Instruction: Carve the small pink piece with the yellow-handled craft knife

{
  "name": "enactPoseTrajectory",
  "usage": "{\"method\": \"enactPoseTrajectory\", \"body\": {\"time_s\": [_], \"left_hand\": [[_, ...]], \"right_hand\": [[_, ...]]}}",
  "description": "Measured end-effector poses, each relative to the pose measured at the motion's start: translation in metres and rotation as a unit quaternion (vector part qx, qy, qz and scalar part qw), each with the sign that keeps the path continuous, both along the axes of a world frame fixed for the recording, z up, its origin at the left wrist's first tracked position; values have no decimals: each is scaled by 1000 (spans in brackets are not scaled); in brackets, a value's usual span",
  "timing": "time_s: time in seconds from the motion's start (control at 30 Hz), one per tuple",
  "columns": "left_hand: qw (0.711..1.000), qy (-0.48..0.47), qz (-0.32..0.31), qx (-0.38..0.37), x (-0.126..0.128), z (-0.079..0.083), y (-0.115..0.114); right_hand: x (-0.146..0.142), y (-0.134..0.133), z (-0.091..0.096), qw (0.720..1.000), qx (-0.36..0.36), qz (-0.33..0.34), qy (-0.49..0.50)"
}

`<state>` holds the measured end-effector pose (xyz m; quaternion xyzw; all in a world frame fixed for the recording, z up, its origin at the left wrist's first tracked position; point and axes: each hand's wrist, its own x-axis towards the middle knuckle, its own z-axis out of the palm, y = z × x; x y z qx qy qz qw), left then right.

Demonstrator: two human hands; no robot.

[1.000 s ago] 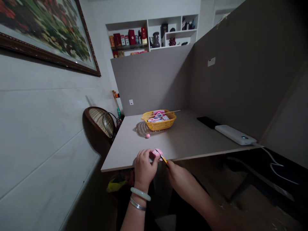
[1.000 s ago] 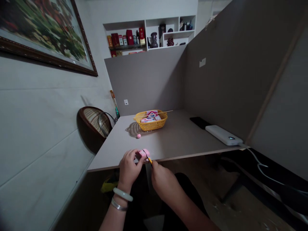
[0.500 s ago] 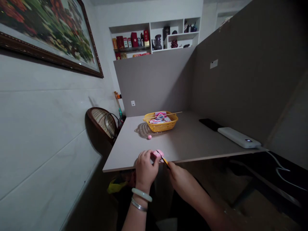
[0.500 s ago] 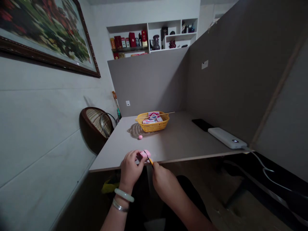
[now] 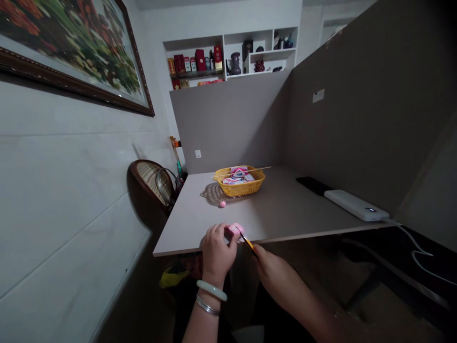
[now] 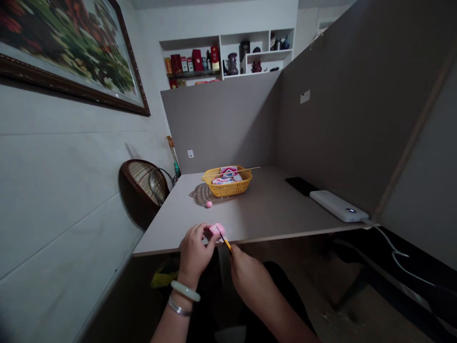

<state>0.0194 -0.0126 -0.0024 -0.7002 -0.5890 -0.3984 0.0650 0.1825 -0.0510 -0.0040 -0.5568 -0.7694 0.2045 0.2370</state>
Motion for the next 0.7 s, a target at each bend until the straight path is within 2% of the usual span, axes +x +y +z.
{"method": "enactPoseTrajectory", "body": {"time_s": [0.13, 0.37, 0.57, 0.7], "left_hand": [[1000, -2, -13, -2, 0, 0, -1], [1000, -1, -9, 10, -1, -2, 2], [1000, 11, 9, 24, 2, -3, 0], [999, 13, 27, 33, 5, -5, -1]], "right_hand": [[7, -9, -6, 1000, -2, -8, 7], [-3, 4, 6, 1000, 4, 1, 11], [21, -20, -3, 999, -36, 2, 27], [36, -31, -2, 997, -40, -1, 62]]}}
